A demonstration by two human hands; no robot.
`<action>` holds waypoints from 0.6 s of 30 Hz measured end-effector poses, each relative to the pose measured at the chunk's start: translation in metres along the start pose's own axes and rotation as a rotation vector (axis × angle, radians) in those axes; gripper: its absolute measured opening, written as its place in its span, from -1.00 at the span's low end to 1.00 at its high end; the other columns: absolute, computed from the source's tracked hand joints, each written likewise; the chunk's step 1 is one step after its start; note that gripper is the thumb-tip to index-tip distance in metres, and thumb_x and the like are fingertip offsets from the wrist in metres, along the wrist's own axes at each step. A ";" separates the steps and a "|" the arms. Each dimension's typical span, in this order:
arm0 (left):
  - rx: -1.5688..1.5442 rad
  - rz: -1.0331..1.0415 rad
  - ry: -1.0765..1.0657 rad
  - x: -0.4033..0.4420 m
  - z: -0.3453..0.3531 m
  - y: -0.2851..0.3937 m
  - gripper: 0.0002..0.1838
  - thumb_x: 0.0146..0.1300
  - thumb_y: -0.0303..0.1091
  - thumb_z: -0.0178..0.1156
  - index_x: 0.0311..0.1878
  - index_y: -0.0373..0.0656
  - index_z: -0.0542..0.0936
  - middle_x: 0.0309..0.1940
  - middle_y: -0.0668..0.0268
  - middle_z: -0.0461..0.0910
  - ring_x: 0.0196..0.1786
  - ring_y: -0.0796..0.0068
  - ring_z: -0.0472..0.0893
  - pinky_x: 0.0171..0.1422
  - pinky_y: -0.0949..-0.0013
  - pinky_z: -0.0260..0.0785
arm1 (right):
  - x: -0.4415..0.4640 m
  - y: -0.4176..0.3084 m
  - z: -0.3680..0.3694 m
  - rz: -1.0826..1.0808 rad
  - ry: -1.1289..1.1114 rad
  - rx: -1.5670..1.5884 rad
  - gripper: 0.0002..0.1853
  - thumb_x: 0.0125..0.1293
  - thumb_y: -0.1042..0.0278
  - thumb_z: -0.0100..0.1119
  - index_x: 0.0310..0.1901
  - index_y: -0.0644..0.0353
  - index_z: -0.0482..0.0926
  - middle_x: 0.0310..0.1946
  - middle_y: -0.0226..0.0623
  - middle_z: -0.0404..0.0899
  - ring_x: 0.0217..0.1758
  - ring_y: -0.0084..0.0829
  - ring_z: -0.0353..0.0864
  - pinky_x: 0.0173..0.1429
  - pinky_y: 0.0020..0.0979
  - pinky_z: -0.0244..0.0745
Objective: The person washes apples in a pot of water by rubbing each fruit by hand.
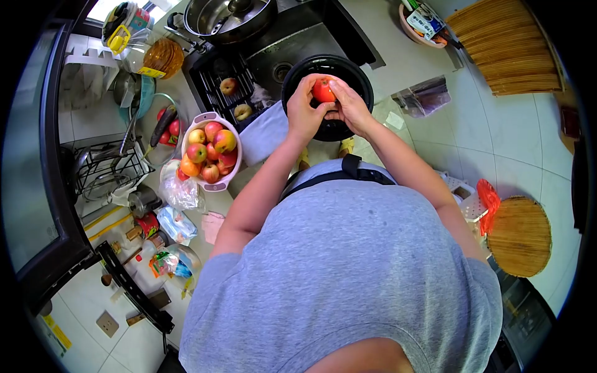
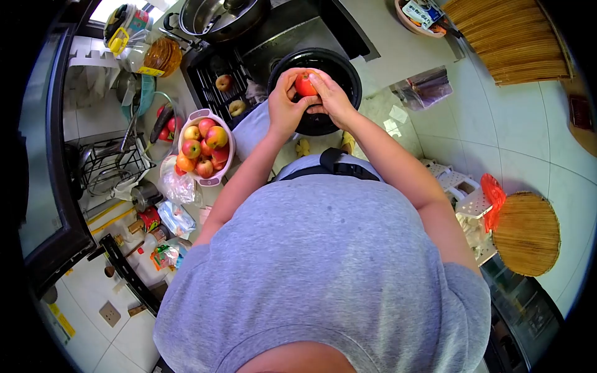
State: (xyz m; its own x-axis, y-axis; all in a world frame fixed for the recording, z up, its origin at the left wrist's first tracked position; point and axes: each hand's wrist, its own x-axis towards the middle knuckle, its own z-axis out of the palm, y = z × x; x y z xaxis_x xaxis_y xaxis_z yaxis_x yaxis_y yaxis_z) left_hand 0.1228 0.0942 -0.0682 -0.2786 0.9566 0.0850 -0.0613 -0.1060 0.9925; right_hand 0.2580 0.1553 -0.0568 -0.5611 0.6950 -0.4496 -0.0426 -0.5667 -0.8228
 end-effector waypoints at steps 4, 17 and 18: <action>0.216 0.162 0.039 0.001 -0.001 0.006 -0.15 -0.03 -0.76 0.41 0.40 -0.14 0.39 0.20 0.20 0.63 0.29 0.21 0.61 0.41 0.26 0.46 | 0.007 -0.006 -0.009 0.001 -0.069 0.040 -0.44 0.56 -0.10 0.12 0.40 0.08 0.41 0.09 -0.27 0.61 -0.13 -0.53 0.74 -0.08 -0.45 0.71; 0.643 0.273 -0.078 -0.002 -0.006 0.004 -0.07 -0.09 -0.69 0.45 0.45 -0.12 0.38 0.17 0.15 0.66 0.26 0.06 0.60 0.38 0.18 0.44 | 0.017 -0.004 -0.028 0.129 -0.199 0.139 -0.51 0.41 0.37 -0.14 0.36 0.19 0.41 0.09 -0.13 0.63 -0.07 -0.19 0.79 0.02 -0.23 0.77; 0.692 0.291 -0.049 -0.001 -0.006 0.000 -0.07 -0.10 -0.68 0.46 0.45 -0.12 0.38 0.17 0.15 0.66 0.26 0.05 0.59 0.38 0.18 0.44 | 0.015 -0.004 -0.029 0.131 -0.227 0.215 -0.51 0.41 0.36 -0.13 0.35 0.18 0.42 0.10 -0.12 0.62 -0.04 -0.17 0.78 0.02 -0.22 0.77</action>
State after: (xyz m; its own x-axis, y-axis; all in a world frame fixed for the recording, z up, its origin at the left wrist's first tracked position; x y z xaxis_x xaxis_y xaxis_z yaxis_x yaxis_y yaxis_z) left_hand 0.1172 0.0911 -0.0694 -0.1474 0.9287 0.3404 0.6293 -0.1774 0.7567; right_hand 0.2738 0.1814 -0.0704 -0.7418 0.5075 -0.4383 -0.1175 -0.7419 -0.6601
